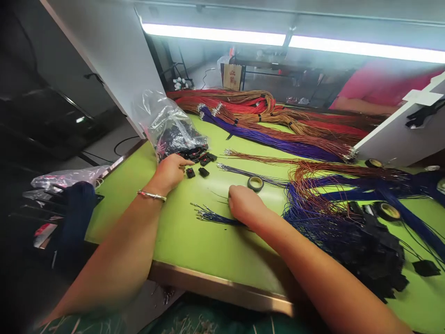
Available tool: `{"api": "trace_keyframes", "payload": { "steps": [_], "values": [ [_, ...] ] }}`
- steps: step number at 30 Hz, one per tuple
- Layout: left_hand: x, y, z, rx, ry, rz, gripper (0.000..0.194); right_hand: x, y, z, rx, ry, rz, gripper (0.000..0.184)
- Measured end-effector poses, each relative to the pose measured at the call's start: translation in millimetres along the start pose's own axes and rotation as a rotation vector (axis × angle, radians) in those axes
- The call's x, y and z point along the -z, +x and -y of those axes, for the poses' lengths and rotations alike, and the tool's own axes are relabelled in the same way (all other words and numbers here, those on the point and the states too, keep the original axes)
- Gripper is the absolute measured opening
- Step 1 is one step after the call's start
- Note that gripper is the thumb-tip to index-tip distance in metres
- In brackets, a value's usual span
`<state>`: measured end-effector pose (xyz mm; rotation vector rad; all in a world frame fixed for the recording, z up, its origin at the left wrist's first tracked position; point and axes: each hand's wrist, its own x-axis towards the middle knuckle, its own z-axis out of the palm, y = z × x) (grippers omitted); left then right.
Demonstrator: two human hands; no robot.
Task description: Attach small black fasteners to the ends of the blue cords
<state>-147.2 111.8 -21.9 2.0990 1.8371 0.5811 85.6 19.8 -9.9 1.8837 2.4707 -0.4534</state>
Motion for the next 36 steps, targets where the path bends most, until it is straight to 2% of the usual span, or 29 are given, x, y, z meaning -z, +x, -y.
{"api": "trace_keyframes", "payload": {
  "steps": [3, 6, 8, 10, 13, 15, 19, 23, 25, 29, 32, 36],
  "values": [
    [6.7, -2.1, -3.7, 0.081, 0.097, -0.099, 0.03, 9.6, 4.7, -4.5, -0.053, 0.15, -0.109, 0.013],
    [6.0, -4.9, -6.1, 0.144, 0.2, -0.039, 0.037, 19.3, 9.2, 0.0, -0.07, 0.308, -0.137, 0.016],
    [1.1, -6.4, -7.8, 0.113, 0.211, 0.017, 0.036, 23.0, 12.9, 8.4, -0.077, 0.387, -0.114, 0.018],
    [-5.6, -7.7, -10.6, 0.061, 0.187, 0.024, 0.031, 24.9, 16.7, 18.7, -0.046, 0.451, -0.105, 0.015],
    [-15.6, -10.2, -17.3, -0.004, 0.089, 0.002, 0.028, 26.2, 20.3, 30.1, 0.011, 0.578, -0.121, 0.015],
    [-21.5, -12.0, -21.7, -0.044, -0.021, -0.006, 0.031, 27.2, 19.7, 30.9, -0.04, 0.718, -0.091, 0.015],
    [-29.8, -12.3, -25.0, -0.047, -0.215, 0.022, 0.034, 29.6, 10.1, 14.8, -0.187, 0.971, -0.065, 0.016],
    [-26.6, -11.5, -25.6, 0.012, -0.44, 0.036, 0.04, 29.7, -4.4, -8.0, -0.23, 1.028, -0.193, 0.015],
    [-21.3, -14.7, -30.5, 0.066, -0.699, 0.097, 0.042, 26.7, -10.2, -16.4, -0.192, 0.99, -0.288, 0.012],
    [-18.0, -28.6, -52.8, 0.202, -1.208, 0.367, 0.049, 14.4, -15.7, -27.6, -0.067, 0.836, -0.458, 0.011],
    [-27.0, -38.8, -68.8, 0.282, -1.378, 0.543, 0.049, 4.9, -16.1, -32.1, -0.007, 0.737, -0.499, 0.013],
    [-39.2, -45.0, -74.5, 0.297, -1.453, 0.676, 0.046, -3.0, -14.2, -34.2, 0.022, 0.629, -0.503, 0.015]
  ]
}}
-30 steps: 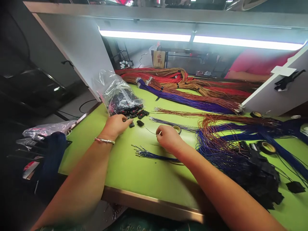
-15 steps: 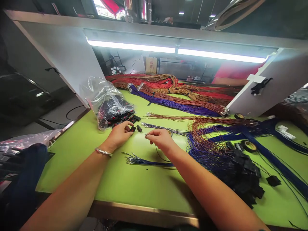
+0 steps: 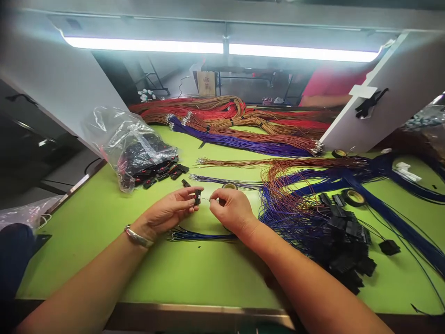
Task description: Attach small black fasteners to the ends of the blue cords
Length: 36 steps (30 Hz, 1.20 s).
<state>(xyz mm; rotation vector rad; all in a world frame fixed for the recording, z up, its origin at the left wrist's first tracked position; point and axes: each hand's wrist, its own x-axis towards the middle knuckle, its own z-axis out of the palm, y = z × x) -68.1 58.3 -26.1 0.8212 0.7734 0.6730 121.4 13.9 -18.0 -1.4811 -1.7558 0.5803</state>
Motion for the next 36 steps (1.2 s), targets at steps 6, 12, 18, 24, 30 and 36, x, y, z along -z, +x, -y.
{"api": "trace_keyframes", "payload": {
  "steps": [6, 12, 18, 24, 30, 36],
  "values": [
    [2.2, -0.2, 1.2, 0.012, -0.002, 0.052, 0.046, -2.5, 0.2, -2.2, 0.043, -0.042, -0.018, 0.014],
    [0.7, -0.7, 3.1, 0.004, 0.022, 0.075, 0.045, -2.0, -2.6, 1.8, 0.07, -0.093, -0.005, 0.014],
    [1.2, -1.3, 4.4, 0.007, 0.071, 0.097, 0.046, -2.4, -3.4, 3.0, 0.094, -0.167, 0.009, 0.015],
    [2.2, -1.1, 5.7, 0.006, 0.201, 0.04, 0.046, -3.6, -6.1, 2.7, 0.22, -0.445, 0.002, 0.017],
    [1.2, 1.4, 14.8, -0.074, 0.287, -0.031, 0.044, -12.6, -5.8, 2.2, 0.21, -0.452, 0.052, 0.018],
    [-2.3, 1.8, 12.2, -0.041, 0.207, -0.073, 0.042, -11.1, -4.7, 0.5, 0.097, -0.188, 0.038, 0.013]
  ]
}}
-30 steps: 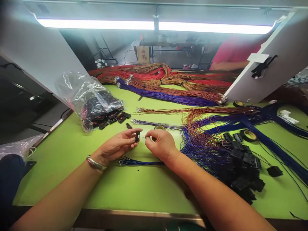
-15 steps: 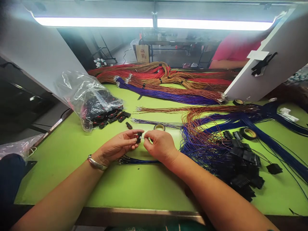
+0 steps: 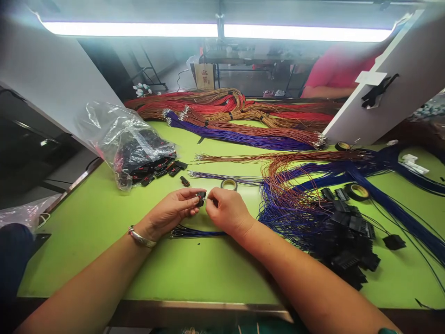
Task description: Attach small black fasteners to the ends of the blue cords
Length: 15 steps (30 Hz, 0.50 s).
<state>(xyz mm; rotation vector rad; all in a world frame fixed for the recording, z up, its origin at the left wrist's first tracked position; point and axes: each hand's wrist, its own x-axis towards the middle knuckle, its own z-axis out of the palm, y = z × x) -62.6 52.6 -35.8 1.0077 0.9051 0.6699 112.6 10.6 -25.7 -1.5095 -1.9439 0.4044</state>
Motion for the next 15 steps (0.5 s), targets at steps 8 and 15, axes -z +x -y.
{"api": "trace_keyframes", "payload": {
  "steps": [8, 15],
  "values": [
    [1.9, 1.5, 3.3, -0.01, 0.03, 0.039, 0.043, -3.4, -2.7, -0.7, -0.011, -0.04, -0.003, 0.01],
    [1.4, 1.2, 5.7, -0.033, 0.08, 0.049, 0.043, -11.4, -2.9, -1.9, -0.024, -0.058, -0.001, 0.012]
  ]
}}
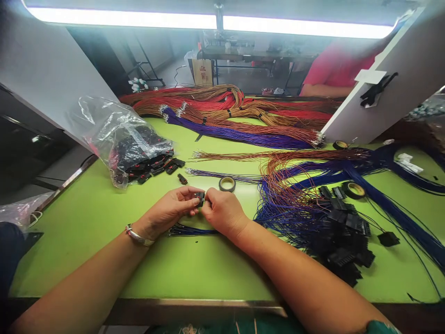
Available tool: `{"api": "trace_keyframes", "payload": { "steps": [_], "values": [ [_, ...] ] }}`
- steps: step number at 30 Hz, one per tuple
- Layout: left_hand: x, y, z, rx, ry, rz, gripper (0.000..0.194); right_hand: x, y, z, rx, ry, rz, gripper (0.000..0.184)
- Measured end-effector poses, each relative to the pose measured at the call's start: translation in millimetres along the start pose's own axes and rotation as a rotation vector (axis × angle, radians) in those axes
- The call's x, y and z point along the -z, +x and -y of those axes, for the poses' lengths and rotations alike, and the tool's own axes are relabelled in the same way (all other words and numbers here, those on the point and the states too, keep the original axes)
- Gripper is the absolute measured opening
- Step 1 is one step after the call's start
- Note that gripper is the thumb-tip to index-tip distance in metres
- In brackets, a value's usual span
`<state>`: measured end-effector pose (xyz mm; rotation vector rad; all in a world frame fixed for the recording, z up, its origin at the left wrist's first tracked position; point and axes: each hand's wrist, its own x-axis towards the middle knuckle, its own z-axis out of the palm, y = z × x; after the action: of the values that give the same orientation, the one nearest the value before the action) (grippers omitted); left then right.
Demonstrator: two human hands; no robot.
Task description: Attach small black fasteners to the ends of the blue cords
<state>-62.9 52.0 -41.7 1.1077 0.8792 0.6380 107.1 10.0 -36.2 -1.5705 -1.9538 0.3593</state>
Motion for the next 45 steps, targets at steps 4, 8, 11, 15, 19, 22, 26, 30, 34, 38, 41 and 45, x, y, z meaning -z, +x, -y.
{"api": "trace_keyframes", "payload": {
  "steps": [4, 8, 11, 15, 19, 22, 26, 30, 34, 38, 41, 45],
  "values": [
    [-2.8, -0.1, 0.0, -0.035, 0.022, 0.013, 0.043, -2.8, -2.7, 1.9, -0.009, -0.026, 0.028, 0.011],
    [-3.7, 0.0, -1.1, -0.025, -0.011, 0.004, 0.046, 7.7, 1.4, 3.3, -0.024, -0.027, 0.086, 0.009],
    [-2.8, -0.5, -3.6, -0.015, -0.045, -0.027, 0.044, 22.6, 22.1, 3.8, -0.005, -0.011, 0.07, 0.011],
    [-1.4, -1.2, -5.1, 0.007, -0.07, -0.053, 0.044, 27.4, 71.6, 4.1, -0.043, -0.262, 0.154, 0.016],
    [-2.4, -1.9, -5.3, 0.01, -0.06, -0.044, 0.044, 11.6, 111.3, -1.1, -0.228, -0.436, 0.304, 0.021],
    [-4.2, -2.8, -7.3, 0.024, -0.049, -0.058, 0.044, 2.5, 121.4, -9.5, -0.291, -0.441, 0.37, 0.02],
    [-5.0, -3.8, -10.0, 0.031, -0.025, -0.065, 0.043, 1.8, 122.5, -18.5, -0.265, -0.423, 0.399, 0.02],
    [-4.2, -4.4, -10.3, 0.023, -0.015, -0.056, 0.043, 7.8, 122.8, -17.5, -0.256, -0.428, 0.378, 0.023],
    [-3.4, -3.9, -9.9, 0.009, -0.017, -0.056, 0.042, 20.4, 118.8, -8.4, -0.223, -0.431, 0.347, 0.022],
    [-1.2, -1.1, -7.4, -0.024, -0.036, -0.054, 0.042, 32.8, 109.8, 6.6, -0.121, -0.323, 0.258, 0.018],
    [1.6, 1.3, -4.9, -0.048, -0.038, -0.046, 0.041, 34.5, 101.2, 22.4, -0.035, -0.197, 0.209, 0.017],
    [4.9, 2.5, -2.3, -0.079, -0.05, -0.031, 0.039, 30.5, 87.8, 39.9, 0.028, -0.056, 0.143, 0.017]
  ]
}}
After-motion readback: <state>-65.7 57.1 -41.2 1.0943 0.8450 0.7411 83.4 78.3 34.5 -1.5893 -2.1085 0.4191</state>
